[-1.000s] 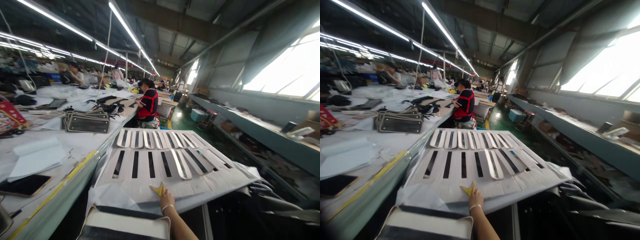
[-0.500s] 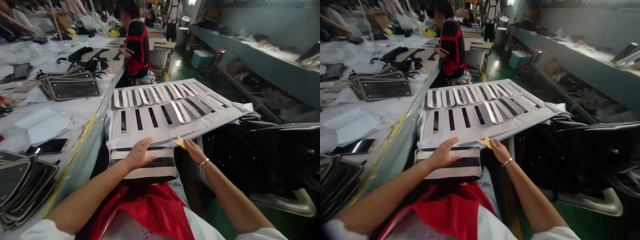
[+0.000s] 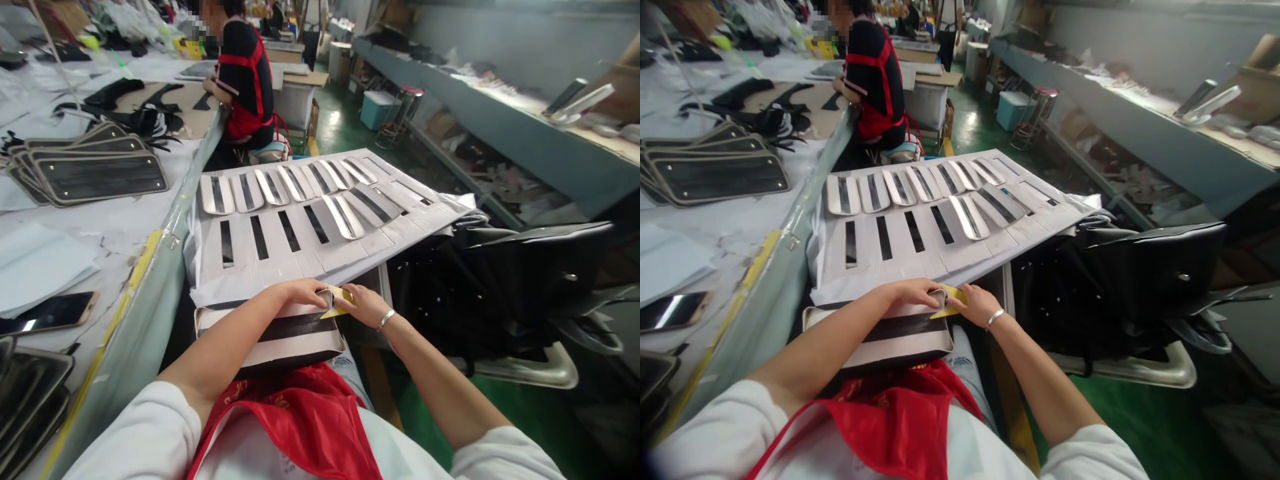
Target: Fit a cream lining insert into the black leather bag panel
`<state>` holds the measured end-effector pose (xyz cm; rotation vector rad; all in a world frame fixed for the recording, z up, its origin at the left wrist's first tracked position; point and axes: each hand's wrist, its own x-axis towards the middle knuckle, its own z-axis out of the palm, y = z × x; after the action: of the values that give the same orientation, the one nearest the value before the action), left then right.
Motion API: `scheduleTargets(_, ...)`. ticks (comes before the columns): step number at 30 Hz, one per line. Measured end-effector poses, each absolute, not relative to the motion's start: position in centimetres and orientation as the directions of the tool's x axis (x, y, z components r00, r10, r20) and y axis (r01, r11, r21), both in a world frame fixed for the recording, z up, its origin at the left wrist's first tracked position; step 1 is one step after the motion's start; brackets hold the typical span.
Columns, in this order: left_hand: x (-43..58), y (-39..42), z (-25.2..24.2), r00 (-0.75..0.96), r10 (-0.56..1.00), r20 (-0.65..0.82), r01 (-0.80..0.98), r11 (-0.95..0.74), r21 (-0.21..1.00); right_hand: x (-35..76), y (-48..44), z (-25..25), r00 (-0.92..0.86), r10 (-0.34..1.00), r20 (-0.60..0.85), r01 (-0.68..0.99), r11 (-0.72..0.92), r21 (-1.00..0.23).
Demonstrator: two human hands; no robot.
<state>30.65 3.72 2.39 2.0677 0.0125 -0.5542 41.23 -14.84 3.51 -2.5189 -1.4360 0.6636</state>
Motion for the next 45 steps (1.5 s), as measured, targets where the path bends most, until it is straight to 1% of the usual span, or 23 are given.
scheduleTargets(2,30.8,4.0,2.7,0.89,-0.242,-0.387,0.212,-0.532,0.82,41.5,-15.5,4.0,0.335,0.899,-0.282,0.768,-0.433,-0.471)
scheduleTargets(4,30.8,4.1,3.7,0.891,-0.268,-0.366,0.173,-0.544,0.821,41.6,-16.6,4.6,0.28,0.927,-0.25,0.743,-0.374,-0.555)
scheduleTargets(5,30.8,4.2,4.2,0.896,-0.275,-0.349,0.146,-0.559,0.816,41.7,-17.1,4.8,0.286,0.93,-0.229,0.728,-0.367,-0.579)
scheduleTargets(6,30.9,4.3,4.7,0.904,-0.279,-0.324,0.119,-0.564,0.817,41.8,-17.6,4.8,0.331,0.921,-0.206,0.702,-0.386,-0.598)
scheduleTargets(8,31.2,4.4,5.3,0.925,-0.263,-0.273,0.067,-0.595,0.801,42.2,-17.9,4.4,0.434,0.882,-0.182,0.599,-0.433,-0.674)
scheduleTargets(10,31.5,4.6,5.3,0.942,-0.24,-0.236,0.036,-0.626,0.779,42.8,-17.6,4.1,0.522,0.811,-0.266,0.371,-0.496,-0.785)
scheduleTargets(11,31.5,4.6,5.1,0.945,-0.234,-0.228,0.028,-0.637,0.771,43.1,-17.5,4.1,0.532,0.784,-0.32,0.249,-0.505,-0.826)
scheduleTargets(13,31.5,4.5,4.6,0.938,-0.231,-0.258,0.053,-0.641,0.766,43.4,-17.5,4.6,0.473,0.768,-0.432,0.053,-0.514,-0.856)
scheduleTargets(14,31.2,4.4,4.2,0.931,-0.227,-0.286,0.085,-0.628,0.773,43.5,-17.7,5.0,0.405,0.781,-0.475,0.003,-0.521,-0.854)
scheduleTargets(15,30.9,4.2,3.9,0.924,-0.222,-0.312,0.121,-0.603,0.789,43.6,-17.9,5.5,0.329,0.796,-0.508,-0.004,-0.537,-0.844)
scheduleTargets(17,30.1,3.9,3.4,0.917,-0.211,-0.338,0.187,-0.521,0.833,43.6,-18.5,6.1,0.213,0.794,-0.569,0.049,-0.59,-0.806)
scheduleTargets(18,29.6,3.8,3.1,0.921,-0.205,-0.333,0.206,-0.469,0.859,43.6,-18.8,6.2,0.195,0.796,-0.574,0.115,-0.599,-0.792)
scheduleTargets(22,28.5,4.0,2.5,0.927,-0.193,-0.322,0.256,-0.302,0.918,43.1,-18.4,5.0,0.233,0.775,-0.588,0.187,-0.629,-0.755)
scheduleTargets(23,28.6,4.2,2.3,0.925,-0.2,-0.323,0.266,-0.268,0.926,42.9,-18.0,4.5,0.277,0.779,-0.563,0.283,-0.626,-0.727)
scheduleTargets(24,28.8,4.3,2.2,0.923,-0.203,-0.328,0.278,-0.242,0.93,42.7,-17.5,4.1,0.329,0.796,-0.508,0.449,-0.606,-0.657)
scheduleTargets(26,29.2,4.6,2.1,0.915,-0.183,-0.36,0.319,-0.219,0.922,42.1,-16.1,3.4,0.391,0.812,-0.434,0.605,-0.582,-0.544)
scheduleTargets(27,29.4,4.7,2.0,0.908,-0.164,-0.385,0.347,-0.218,0.912,41.9,-15.4,3.2,0.416,0.816,-0.402,0.651,-0.576,-0.495)
scheduleTargets(30,29.7,4.5,2.0,0.881,-0.105,-0.462,0.432,-0.22,0.875,41.7,-13.3,2.7,0.475,0.817,-0.327,0.715,-0.575,-0.398)
scheduleTargets(32,29.6,4.4,2.0,0.872,-0.078,-0.484,0.461,-0.206,0.863,41.8,-12.1,2.3,0.497,0.823,-0.276,0.751,-0.567,-0.339)
scheduleTargets(36,29.4,4.3,2.4,0.887,-0.034,-0.46,0.456,-0.081,0.886,42.2,-10.7,1.6,0.481,0.852,-0.206,0.806,-0.522,-0.277)
scheduleTargets(38,29.4,4.3,2.6,0.893,-0.048,-0.448,0.442,-0.092,0.892,42.3,-10.4,1.4,0.45,0.873,-0.187,0.831,-0.486,-0.269)
scheduleTargets(42,29.5,4.2,2.9,0.886,-0.072,-0.459,0.427,-0.265,0.865,42.5,-10.3,1.5,0.39,0.906,-0.166,0.872,-0.422,-0.251)
scheduleTargets(45,29.1,4.1,2.7,0.896,-0.053,-0.441,0.411,-0.277,0.869,42.5,-10.2,1.9,0.329,0.931,-0.155,0.912,-0.356,-0.203)
